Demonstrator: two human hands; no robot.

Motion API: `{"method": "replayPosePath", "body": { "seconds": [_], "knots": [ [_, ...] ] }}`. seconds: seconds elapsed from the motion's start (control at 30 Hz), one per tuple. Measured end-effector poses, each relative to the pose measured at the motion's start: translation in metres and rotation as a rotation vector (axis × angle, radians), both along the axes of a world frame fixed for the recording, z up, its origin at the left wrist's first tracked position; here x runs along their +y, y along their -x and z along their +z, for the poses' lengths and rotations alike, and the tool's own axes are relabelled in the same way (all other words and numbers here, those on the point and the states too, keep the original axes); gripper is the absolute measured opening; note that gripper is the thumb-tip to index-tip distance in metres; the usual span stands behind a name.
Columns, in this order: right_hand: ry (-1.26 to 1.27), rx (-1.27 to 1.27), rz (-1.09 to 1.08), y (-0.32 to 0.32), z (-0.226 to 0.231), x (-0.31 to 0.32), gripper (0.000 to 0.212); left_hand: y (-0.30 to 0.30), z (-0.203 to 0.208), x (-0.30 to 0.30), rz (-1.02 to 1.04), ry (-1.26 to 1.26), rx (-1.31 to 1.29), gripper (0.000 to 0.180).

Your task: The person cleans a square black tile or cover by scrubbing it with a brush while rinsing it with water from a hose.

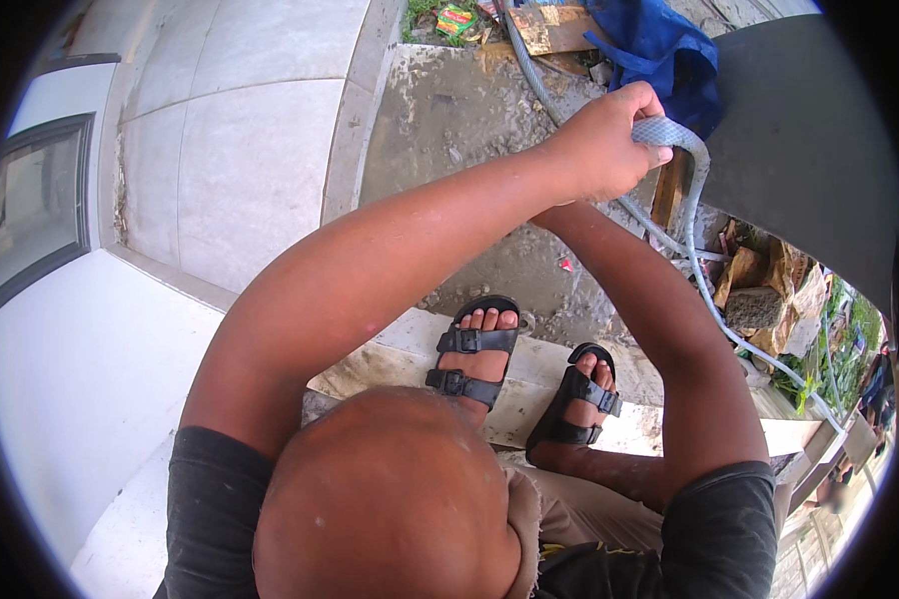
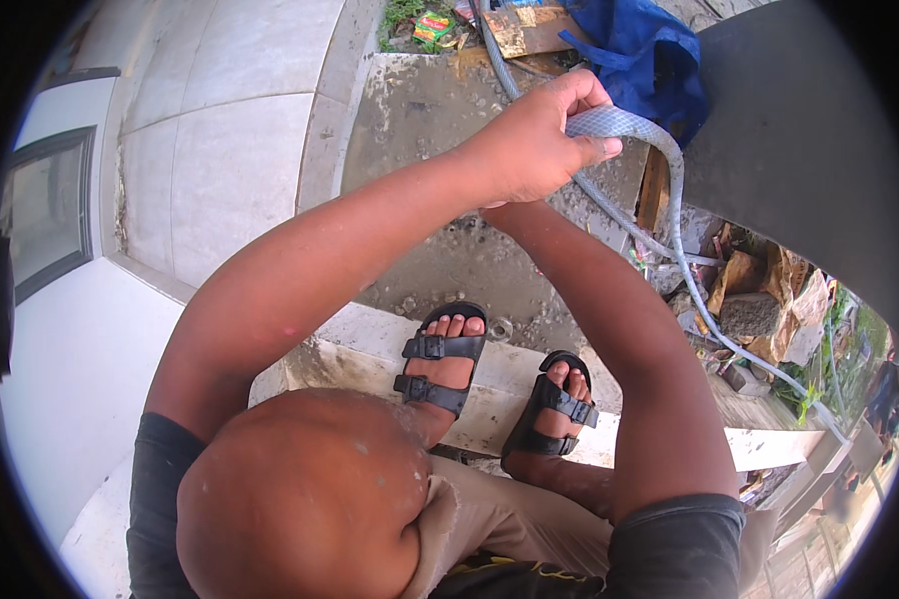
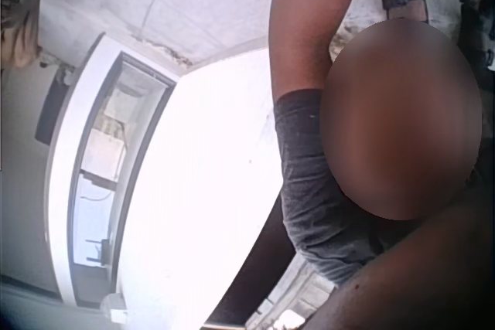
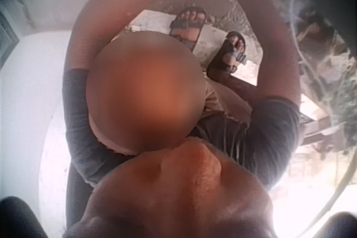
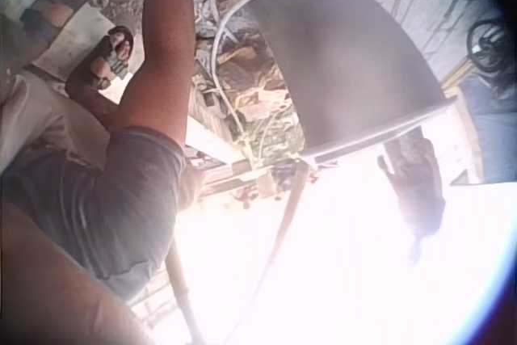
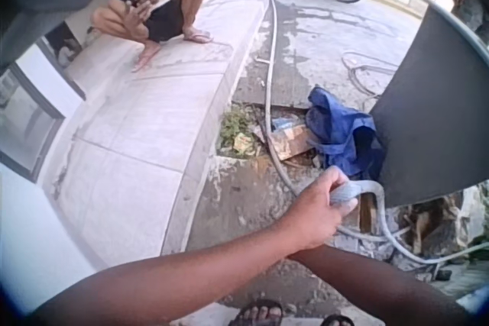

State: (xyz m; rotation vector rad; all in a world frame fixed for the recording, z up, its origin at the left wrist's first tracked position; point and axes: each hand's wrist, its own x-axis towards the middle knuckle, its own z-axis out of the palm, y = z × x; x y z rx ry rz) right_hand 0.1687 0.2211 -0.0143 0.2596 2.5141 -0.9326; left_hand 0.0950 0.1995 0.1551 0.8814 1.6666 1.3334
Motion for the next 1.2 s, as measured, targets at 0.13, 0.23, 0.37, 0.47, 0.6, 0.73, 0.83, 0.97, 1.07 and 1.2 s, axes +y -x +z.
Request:
{"method": "replayPosePath", "body": {
  "seconds": [0.13, 0.23, 0.37, 0.47, 0.6, 0.73, 0.83, 0.97, 1.07, 1.2],
  "knots": [
    [-0.01, 0.04, 0.004, -0.019, -0.044, -0.026, 0.055, -0.008, 0.001, 0.013, -0.034, -0.032, 0.014, 0.027],
    [-0.181, 0.047, -0.035, -0.014, -0.044, -0.052, 0.053, -0.003, 0.002, 0.004, -0.05, -0.006, 0.056, 0.027],
    [-0.164, -0.093, -0.054, -0.001, -0.032, -0.05, 0.048, -0.001, -0.001, -0.003, -0.03, -0.018, 0.032, 0.028],
    [-0.193, 0.146, -0.105, -0.026, -0.057, -0.041, 0.047, -0.007, 0.003, 0.01, -0.064, -0.035, 0.057, 0.028],
    [-0.2, 0.377, -0.167, -0.032, -0.024, -0.049, 0.043, -0.006, -0.001, 0.007, -0.039, -0.03, 0.019, 0.026],
    [-0.288, 0.145, 0.044, -0.015, -0.017, -0.029, 0.049, -0.007, 0.004, 0.015, -0.045, -0.032, 0.032, 0.025],
    [-0.268, 0.139, -0.037, -0.022, -0.032, -0.024, 0.048, -0.009, -0.001, 0.016, -0.038, -0.03, -0.032, 0.025],
    [-0.212, 0.216, -0.145, -0.014, -0.046, -0.035, 0.041, -0.013, 0.002, 0.013, -0.036, -0.017, -0.022, 0.025],
    [-0.282, 0.093, -0.002, -0.014, -0.038, -0.022, 0.038, -0.015, -0.003, 0.007, -0.032, -0.008, -0.1, 0.026],
    [-0.3, -0.18, 0.068, -0.014, 0.0, 0.04, 0.035, -0.004, -0.028, -0.004, -0.006, -0.049, -0.087, 0.025]
  ]
}}
